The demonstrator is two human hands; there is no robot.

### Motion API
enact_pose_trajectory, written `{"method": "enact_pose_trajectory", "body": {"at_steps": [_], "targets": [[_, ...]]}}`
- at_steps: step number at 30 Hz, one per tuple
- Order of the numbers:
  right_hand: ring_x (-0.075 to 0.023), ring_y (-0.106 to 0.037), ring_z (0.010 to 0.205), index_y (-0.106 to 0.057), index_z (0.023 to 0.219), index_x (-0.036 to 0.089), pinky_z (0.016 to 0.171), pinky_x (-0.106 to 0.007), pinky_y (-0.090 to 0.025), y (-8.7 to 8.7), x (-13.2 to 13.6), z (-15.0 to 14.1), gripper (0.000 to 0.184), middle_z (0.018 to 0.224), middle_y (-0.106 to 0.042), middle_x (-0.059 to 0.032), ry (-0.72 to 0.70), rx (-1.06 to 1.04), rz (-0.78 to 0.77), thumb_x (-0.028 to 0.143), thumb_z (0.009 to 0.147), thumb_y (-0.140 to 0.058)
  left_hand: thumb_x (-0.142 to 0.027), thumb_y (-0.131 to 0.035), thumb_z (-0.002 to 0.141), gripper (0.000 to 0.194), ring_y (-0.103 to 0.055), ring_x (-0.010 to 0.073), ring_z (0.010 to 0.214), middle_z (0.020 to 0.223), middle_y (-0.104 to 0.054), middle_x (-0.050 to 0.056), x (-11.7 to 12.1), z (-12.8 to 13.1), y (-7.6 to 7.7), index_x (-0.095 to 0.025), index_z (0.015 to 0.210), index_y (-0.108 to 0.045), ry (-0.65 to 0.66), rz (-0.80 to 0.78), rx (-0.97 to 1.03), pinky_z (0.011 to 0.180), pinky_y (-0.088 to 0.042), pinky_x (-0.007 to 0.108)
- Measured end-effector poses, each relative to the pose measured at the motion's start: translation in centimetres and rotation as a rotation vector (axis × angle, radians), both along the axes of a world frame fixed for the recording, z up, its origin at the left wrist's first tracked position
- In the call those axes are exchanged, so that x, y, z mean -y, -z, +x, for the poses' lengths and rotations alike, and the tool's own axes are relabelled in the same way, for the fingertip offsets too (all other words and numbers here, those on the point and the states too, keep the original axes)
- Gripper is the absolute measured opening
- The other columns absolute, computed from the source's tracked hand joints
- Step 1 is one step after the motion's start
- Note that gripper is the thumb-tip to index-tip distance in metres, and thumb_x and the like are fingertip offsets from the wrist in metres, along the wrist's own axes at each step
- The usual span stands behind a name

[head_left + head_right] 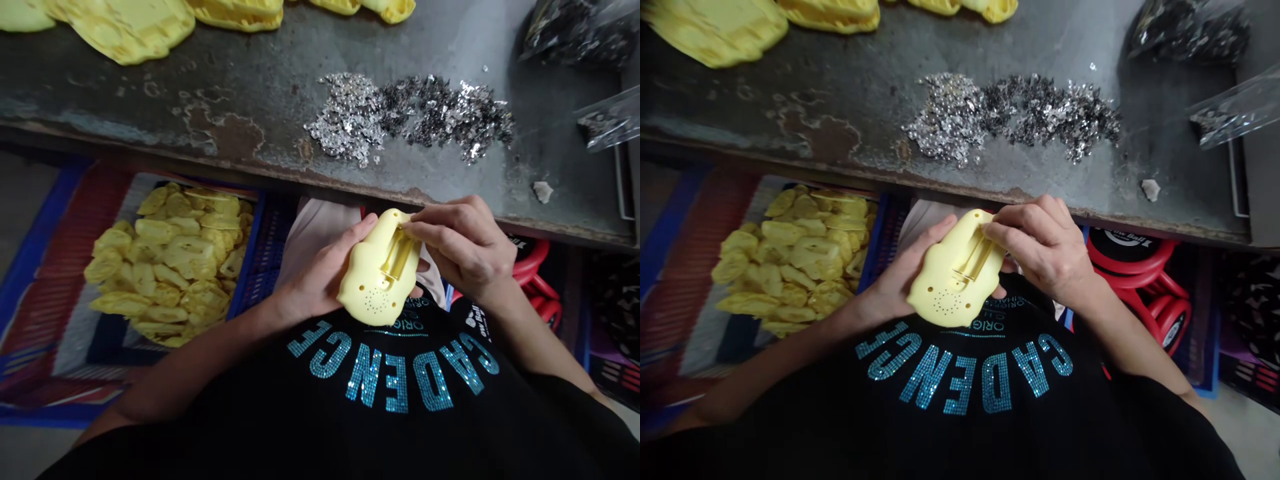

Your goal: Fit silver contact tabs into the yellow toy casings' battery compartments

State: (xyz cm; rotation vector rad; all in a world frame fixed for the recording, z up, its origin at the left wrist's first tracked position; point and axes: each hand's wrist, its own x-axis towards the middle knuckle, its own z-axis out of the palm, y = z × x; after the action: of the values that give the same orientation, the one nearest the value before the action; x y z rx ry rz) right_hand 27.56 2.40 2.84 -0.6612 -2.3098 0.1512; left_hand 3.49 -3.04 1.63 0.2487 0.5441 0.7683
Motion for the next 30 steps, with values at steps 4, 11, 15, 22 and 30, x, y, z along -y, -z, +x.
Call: {"method": "enact_pose_trajectory", "body": {"at_steps": [4, 11, 15, 22, 30], "targets": [[-0.0252, -0.083, 0.099, -0.084, 0.141, 0.038, 0.086, -0.044, -0.067, -0.6, 0.0, 0.0, 0.035, 0.119, -0.09, -0.005, 0.023, -0.095, -0.119, 0.017, 0.115, -0.076, -0.074, -0.072, 0.113, 0.069, -0.092, 0.0329, 0.088, 0.098, -0.092, 0.01, -0.1, 0.0, 0.5, -0.018, 0.152, -0.081, 0.066, 0.039, -0.004, 0.074, -0.072, 0.036], [-0.0226, -0.079, 0.093, -0.087, 0.131, 0.027, 0.078, -0.037, -0.07, -2.3, -2.0, 0.0, 0.029, 0.115, -0.086, -0.0069, -0.051, -0.051, -0.623, 0.046, 0.109, -0.091, -0.062, -0.096, 0.102, 0.054, -0.09, 0.0279, 0.118, 0.123, -0.094, 0.003, 0.5, 1.0, 0.4, -0.023, 0.138, -0.087, -0.272, 0.217, -0.267, 0.094, -0.07, 0.028], [-0.0198, -0.078, 0.084, -0.085, 0.12, 0.024, 0.072, -0.034, -0.068, -1.8, -2.6, -0.4, 0.029, 0.109, -0.085, -0.0048, -0.096, -0.156, -0.8, 0.049, 0.106, -0.094, -0.062, -0.09, 0.108, 0.055, -0.088, 0.0215, 0.107, 0.119, -0.093, -0.001, 1.4, 0.5, 0.8, -0.029, 0.152, -0.085, -0.3, 0.313, -0.406, 0.085, -0.065, 0.022], [-0.019, -0.084, 0.083, -0.086, 0.124, 0.025, 0.074, -0.033, -0.075, -0.1, -3.3, -0.4, 0.032, 0.099, -0.088, -0.001, -0.324, -0.402, -1.183, 0.04, 0.1, -0.101, -0.063, -0.091, 0.105, 0.064, -0.091, 0.0304, 0.103, 0.121, -0.093, 0.008, 1.5, 0.3, -0.6, -0.024, 0.154, -0.078, -0.256, 0.132, -0.312, 0.086, -0.075, 0.036], [-0.017, -0.082, 0.08, -0.085, 0.12, 0.025, 0.07, -0.031, -0.073, 0.2, -3.1, -0.7, 0.026, 0.099, -0.087, -0.0006, -0.3, -0.484, -1.34, 0.037, 0.102, -0.099, -0.06, -0.081, 0.11, 0.056, -0.092, 0.0355, 0.105, 0.113, -0.093, 0.007, 0.9, 0.4, -1.0, -0.025, 0.153, -0.075, -0.155, 0.061, -0.272, 0.085, -0.076, 0.041]]}}
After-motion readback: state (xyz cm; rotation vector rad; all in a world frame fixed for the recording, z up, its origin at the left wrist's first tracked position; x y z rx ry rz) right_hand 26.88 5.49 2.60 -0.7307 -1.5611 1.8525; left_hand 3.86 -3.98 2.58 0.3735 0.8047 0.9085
